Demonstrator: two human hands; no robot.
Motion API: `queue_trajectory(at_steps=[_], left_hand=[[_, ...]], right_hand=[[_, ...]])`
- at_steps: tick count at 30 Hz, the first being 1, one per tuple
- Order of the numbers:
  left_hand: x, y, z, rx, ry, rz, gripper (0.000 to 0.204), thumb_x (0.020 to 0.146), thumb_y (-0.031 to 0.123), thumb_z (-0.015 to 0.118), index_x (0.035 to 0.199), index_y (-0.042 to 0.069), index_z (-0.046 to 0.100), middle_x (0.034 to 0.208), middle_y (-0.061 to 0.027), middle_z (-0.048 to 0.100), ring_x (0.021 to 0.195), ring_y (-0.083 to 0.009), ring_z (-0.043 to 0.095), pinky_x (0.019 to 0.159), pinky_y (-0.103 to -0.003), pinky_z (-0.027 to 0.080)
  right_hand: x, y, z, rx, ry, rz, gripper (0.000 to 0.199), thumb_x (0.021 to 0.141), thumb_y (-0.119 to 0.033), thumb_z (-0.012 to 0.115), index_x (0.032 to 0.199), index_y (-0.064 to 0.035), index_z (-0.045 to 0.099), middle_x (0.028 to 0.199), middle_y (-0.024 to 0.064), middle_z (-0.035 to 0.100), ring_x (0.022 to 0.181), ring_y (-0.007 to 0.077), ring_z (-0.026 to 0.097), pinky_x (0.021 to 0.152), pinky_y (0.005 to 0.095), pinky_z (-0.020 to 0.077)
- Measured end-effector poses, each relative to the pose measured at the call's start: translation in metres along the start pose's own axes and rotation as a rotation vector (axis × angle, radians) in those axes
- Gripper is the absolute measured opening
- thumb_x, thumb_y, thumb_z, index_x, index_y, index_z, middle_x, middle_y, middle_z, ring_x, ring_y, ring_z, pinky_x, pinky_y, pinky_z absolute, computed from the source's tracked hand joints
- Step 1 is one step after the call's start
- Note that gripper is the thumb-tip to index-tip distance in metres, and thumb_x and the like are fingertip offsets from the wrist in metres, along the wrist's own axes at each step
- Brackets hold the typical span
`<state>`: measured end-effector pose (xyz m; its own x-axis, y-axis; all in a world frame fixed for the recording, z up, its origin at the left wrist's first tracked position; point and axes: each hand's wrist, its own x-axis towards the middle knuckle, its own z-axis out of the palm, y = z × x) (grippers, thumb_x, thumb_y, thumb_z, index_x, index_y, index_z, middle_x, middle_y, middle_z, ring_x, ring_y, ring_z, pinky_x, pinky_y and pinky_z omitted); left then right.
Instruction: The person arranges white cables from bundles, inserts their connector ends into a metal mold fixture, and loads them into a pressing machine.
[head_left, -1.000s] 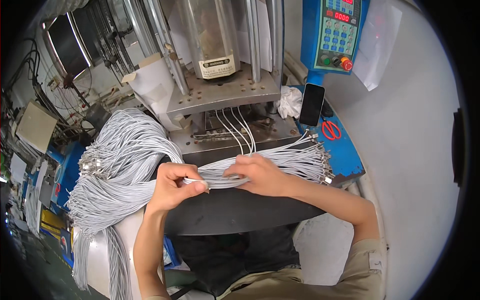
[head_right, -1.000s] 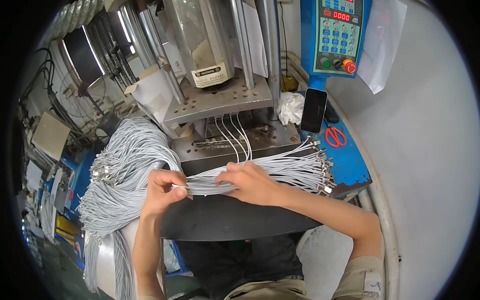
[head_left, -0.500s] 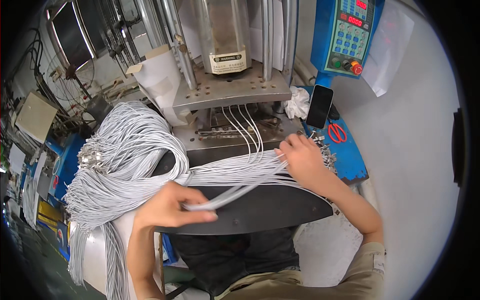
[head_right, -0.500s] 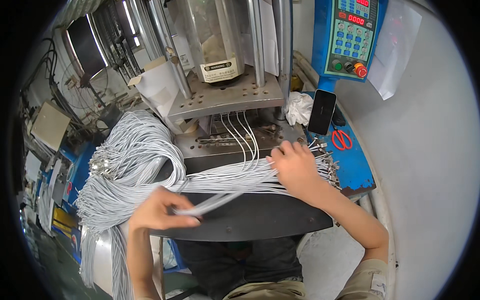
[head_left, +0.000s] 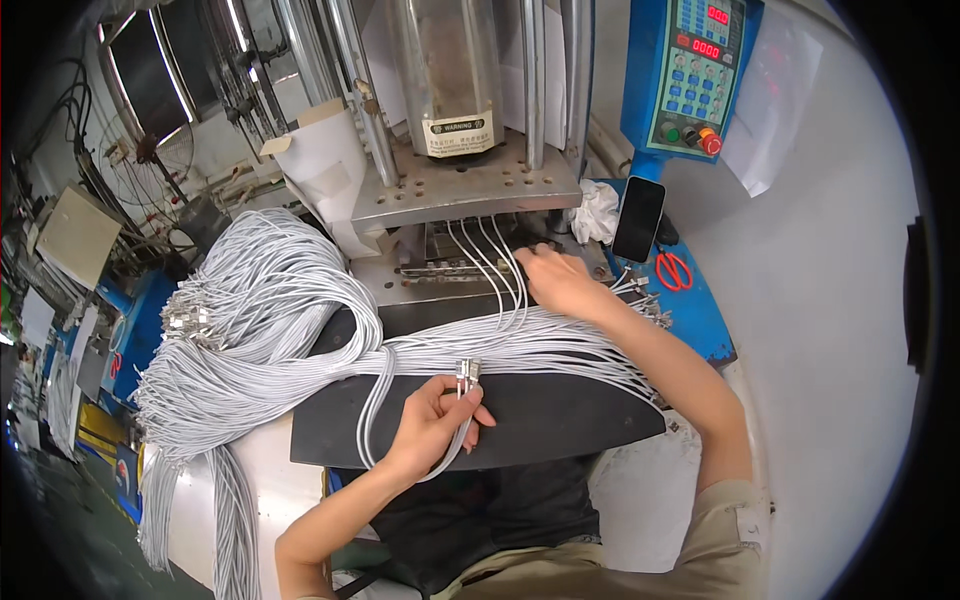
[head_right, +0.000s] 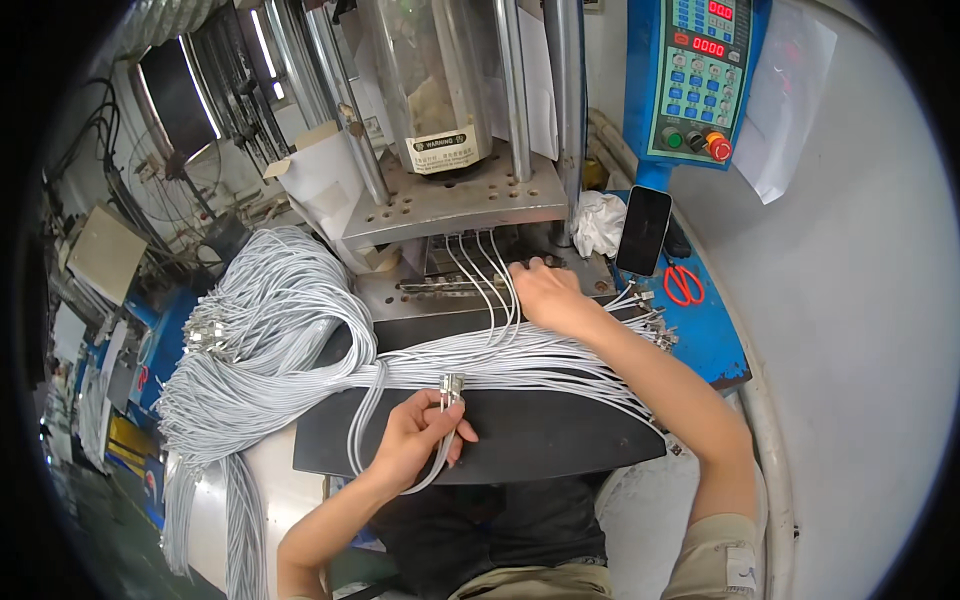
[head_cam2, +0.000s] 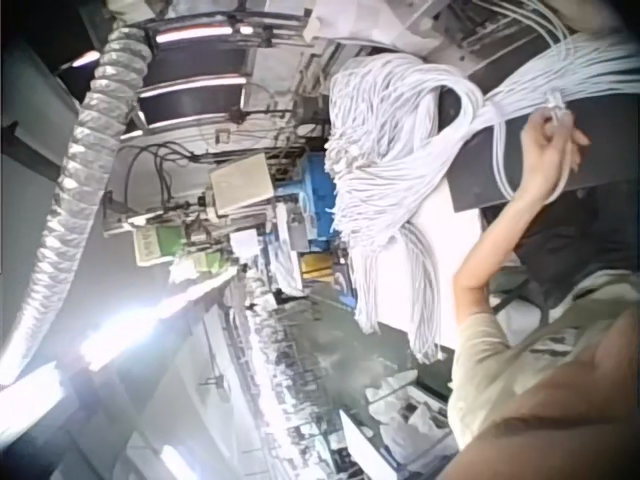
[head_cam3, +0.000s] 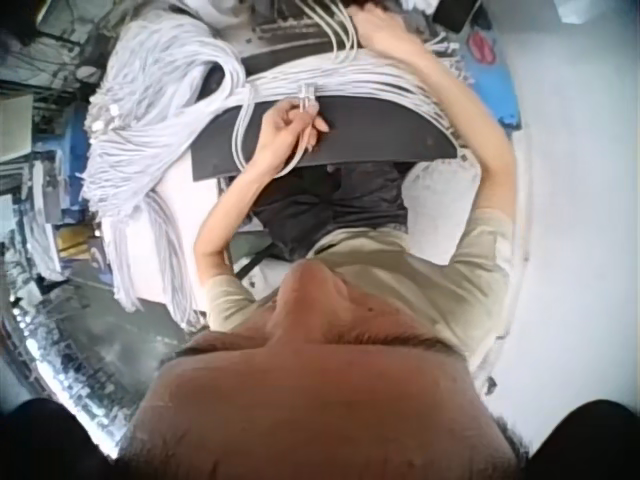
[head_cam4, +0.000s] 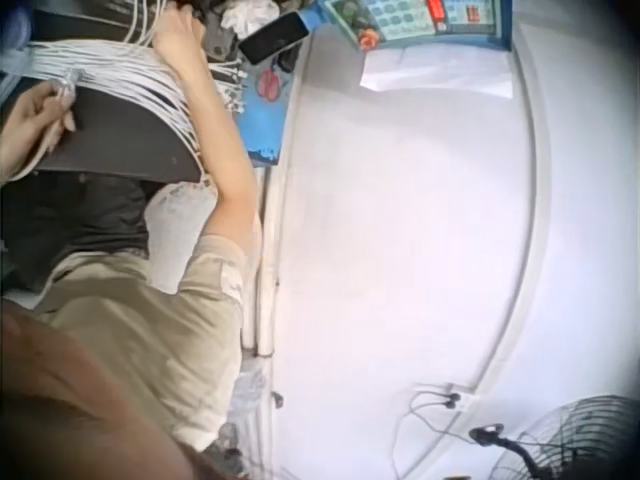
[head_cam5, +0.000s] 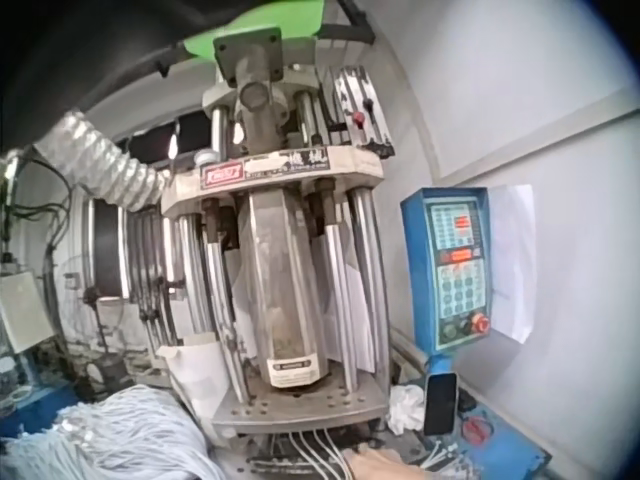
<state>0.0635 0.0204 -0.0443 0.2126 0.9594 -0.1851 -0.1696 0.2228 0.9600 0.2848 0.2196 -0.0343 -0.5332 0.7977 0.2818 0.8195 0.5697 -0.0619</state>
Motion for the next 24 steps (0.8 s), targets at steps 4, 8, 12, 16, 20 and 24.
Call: queue_trajectory(at_steps=[4, 8, 12, 16, 20, 24], left_hand=[[0.004, -0.005, -0.006, -0.071, 0.04, -0.015, 0.022, 0.101, 0.012, 0.064, 0.113, -0.003, 0.053, 0.086, -0.0158, 0.073, 0.061, -0.0144, 0.064, 0.054, -0.027, 0.052], [0.002, -0.004, -0.013, -0.114, 0.065, -0.039, 0.02, 0.098, 0.012, 0.069, 0.108, -0.002, 0.059, 0.089, -0.0102, 0.07, 0.065, -0.0139, 0.066, 0.054, -0.027, 0.052], [0.003, -0.003, -0.017, -0.167, 0.06, -0.062, 0.017, 0.097, 0.013, 0.071, 0.104, -0.003, 0.068, 0.087, -0.0063, 0.067, 0.068, -0.012, 0.065, 0.052, -0.026, 0.048], [0.006, 0.0, -0.016, -0.173, 0.013, -0.087, 0.019, 0.095, 0.014, 0.073, 0.102, -0.003, 0.069, 0.087, -0.0056, 0.067, 0.068, -0.0109, 0.064, 0.053, -0.025, 0.048], [0.006, -0.001, -0.019, -0.157, 0.042, -0.098, 0.018, 0.096, 0.015, 0.074, 0.1, -0.002, 0.07, 0.085, -0.006, 0.068, 0.067, -0.0106, 0.063, 0.052, -0.025, 0.048], [0.007, -0.002, -0.015, -0.136, 0.022, -0.096, 0.014, 0.096, 0.013, 0.072, 0.097, -0.001, 0.068, 0.082, -0.0077, 0.069, 0.062, -0.0118, 0.062, 0.051, -0.025, 0.045]], right_hand=[[0.025, -0.01, 0.046, 0.107, 0.216, 0.048, 0.016, 0.086, -0.006, 0.061, 0.102, -0.0036, 0.057, 0.102, 0.0219, 0.059, 0.095, 0.0403, 0.065, 0.072, 0.0489, 0.0553], [0.007, -0.026, 0.031, -0.085, 0.232, -0.15, 0.017, 0.082, -0.002, 0.061, 0.097, 0.0004, 0.054, 0.096, 0.0189, 0.059, 0.091, 0.0372, 0.065, 0.071, 0.0466, 0.0558], [-0.032, -0.029, -0.031, -0.15, 0.032, -0.048, 0.032, 0.072, -0.005, 0.069, 0.097, -0.0004, 0.05, 0.083, 0.0175, 0.069, 0.085, 0.0363, 0.069, 0.07, 0.0486, 0.054], [-0.052, 0.016, -0.052, 0.094, -0.363, 0.034, 0.051, 0.072, -0.024, 0.078, 0.108, 0.0017, 0.054, 0.084, 0.0165, 0.07, 0.083, 0.0312, 0.069, 0.067, 0.0432, 0.053], [-0.07, -0.01, -0.059, 1.323, -0.54, 0.505, 0.04, 0.085, -0.022, 0.076, 0.11, -0.0005, 0.053, 0.087, 0.0108, 0.07, 0.072, 0.0161, 0.069, 0.057, 0.028, 0.0537], [-0.076, -0.051, -0.064, 1.596, -0.425, 0.406, 0.029, 0.099, -0.022, 0.068, 0.113, -0.0025, 0.053, 0.092, 0.0152, 0.072, 0.074, 0.0212, 0.074, 0.058, 0.0293, 0.0576]])
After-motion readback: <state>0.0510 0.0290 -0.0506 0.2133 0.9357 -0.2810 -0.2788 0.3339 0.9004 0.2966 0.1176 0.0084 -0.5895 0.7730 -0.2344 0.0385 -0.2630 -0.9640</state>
